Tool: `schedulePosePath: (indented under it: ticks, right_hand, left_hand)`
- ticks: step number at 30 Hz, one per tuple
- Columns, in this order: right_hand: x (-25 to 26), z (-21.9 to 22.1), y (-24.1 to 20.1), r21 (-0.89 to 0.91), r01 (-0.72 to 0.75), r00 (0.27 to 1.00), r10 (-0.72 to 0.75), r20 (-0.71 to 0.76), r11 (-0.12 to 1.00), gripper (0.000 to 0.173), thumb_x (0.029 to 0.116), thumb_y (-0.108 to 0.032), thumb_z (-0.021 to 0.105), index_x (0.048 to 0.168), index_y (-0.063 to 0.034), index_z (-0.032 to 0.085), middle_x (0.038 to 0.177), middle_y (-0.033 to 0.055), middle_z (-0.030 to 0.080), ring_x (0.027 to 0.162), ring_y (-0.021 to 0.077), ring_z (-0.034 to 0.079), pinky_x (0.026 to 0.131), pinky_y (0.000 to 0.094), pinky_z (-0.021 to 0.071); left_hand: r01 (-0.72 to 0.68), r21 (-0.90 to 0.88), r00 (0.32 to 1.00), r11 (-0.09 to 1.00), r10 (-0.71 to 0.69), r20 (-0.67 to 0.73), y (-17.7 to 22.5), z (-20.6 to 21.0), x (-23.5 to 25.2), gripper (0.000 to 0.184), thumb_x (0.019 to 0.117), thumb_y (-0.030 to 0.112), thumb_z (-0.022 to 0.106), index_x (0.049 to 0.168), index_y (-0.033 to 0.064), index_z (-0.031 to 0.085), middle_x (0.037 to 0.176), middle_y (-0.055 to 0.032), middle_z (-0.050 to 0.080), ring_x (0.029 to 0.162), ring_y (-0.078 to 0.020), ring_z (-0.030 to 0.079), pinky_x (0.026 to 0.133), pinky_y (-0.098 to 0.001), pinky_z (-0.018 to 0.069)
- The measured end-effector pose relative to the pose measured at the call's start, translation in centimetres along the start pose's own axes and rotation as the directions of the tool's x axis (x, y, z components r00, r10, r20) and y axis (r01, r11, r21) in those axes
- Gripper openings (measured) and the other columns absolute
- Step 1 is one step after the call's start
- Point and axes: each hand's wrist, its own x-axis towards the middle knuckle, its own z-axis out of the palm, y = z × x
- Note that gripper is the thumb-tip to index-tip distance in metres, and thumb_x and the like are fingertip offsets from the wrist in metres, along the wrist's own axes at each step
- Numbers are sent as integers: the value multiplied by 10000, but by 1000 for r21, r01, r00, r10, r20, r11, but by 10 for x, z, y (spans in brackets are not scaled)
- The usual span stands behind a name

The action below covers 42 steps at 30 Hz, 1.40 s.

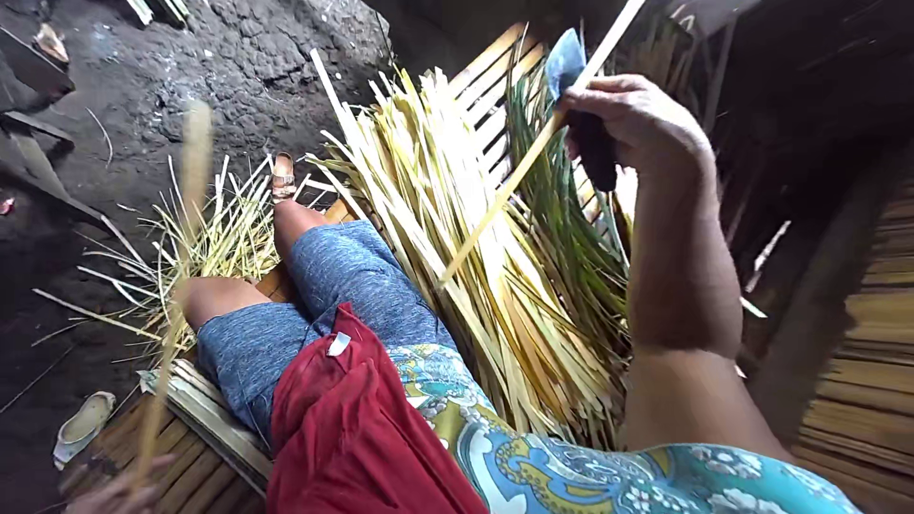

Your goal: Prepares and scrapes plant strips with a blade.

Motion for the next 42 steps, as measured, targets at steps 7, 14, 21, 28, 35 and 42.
schedulePosePath:
  ticks: [7, 14, 21, 28, 35, 42]
  right_hand:
    - [4, 37, -38, 11, 92, 990, -92, 104, 996, 199, 1087, -195, 469, 959, -166, 619, 696, -103, 633, 510, -5, 581, 478, 153, 519]
    - [8, 74, -68, 37, 192, 968, -195, 160, 981, 252, 1067, -181, 489, 860, -174, 632, 670, -93, 644, 513, -4, 579, 481, 143, 500]
    - [-25, 125, -60, -47, 284, 920, -259, 295, 958, 187, 1073, -299, 457, 992, -201, 595, 713, -149, 633, 536, -22, 583, 507, 176, 528]
    - [-73, 185, -14, -143, 317, 716, -137, 685, 938, 218, 1032, -223, 609, 882, -71, 653, 686, -45, 661, 529, 4, 602, 516, 172, 523]
    - [-68, 190, -15, -56, 60, 706, -3, 708, 997, 291, 1060, -243, 514, 842, -86, 626, 578, -25, 596, 451, 45, 561, 441, 186, 484]
    - [-79, 186, -15, 23, -262, 493, 114, 863, 965, 299, 1024, -314, 446, 758, -213, 540, 544, -122, 531, 403, -25, 474, 387, 143, 401]
  left_hand:
    - [-155, 73, 967, 985, 167, -190, 80, 62, 40, 480, 971, 104, 653, 1391, -100, 540, 1350, -313, 585, 1233, -400, 603, 1060, -503, 479]
    - [-497, -399, 804, 771, 581, 123, 226, 143, 109, 408, 1081, 240, 480, 1408, 4, 545, 1079, -62, 715, 914, -83, 681, 875, -290, 561]
    - [-592, -473, 764, 653, 641, -71, 236, 147, 111, 328, 1096, 154, 396, 1046, -5, 678, 843, 19, 622, 758, 0, 601, 757, -183, 534]
    - [-644, -334, 760, 688, 624, -182, 243, 141, 118, 335, 1092, 202, 419, 1092, -26, 665, 948, -58, 633, 781, -72, 587, 734, -250, 509]
    - [-750, -273, 661, 603, 663, -350, 249, 147, 129, 282, 1088, 147, 450, 1078, -49, 653, 834, -65, 629, 730, -90, 626, 733, -249, 558]
    - [-508, 721, 23, 471, 844, -535, 226, 118, 178, 238, 998, 150, 548, 928, 52, 753, 885, -123, 746, 821, -291, 732, 736, -419, 588]
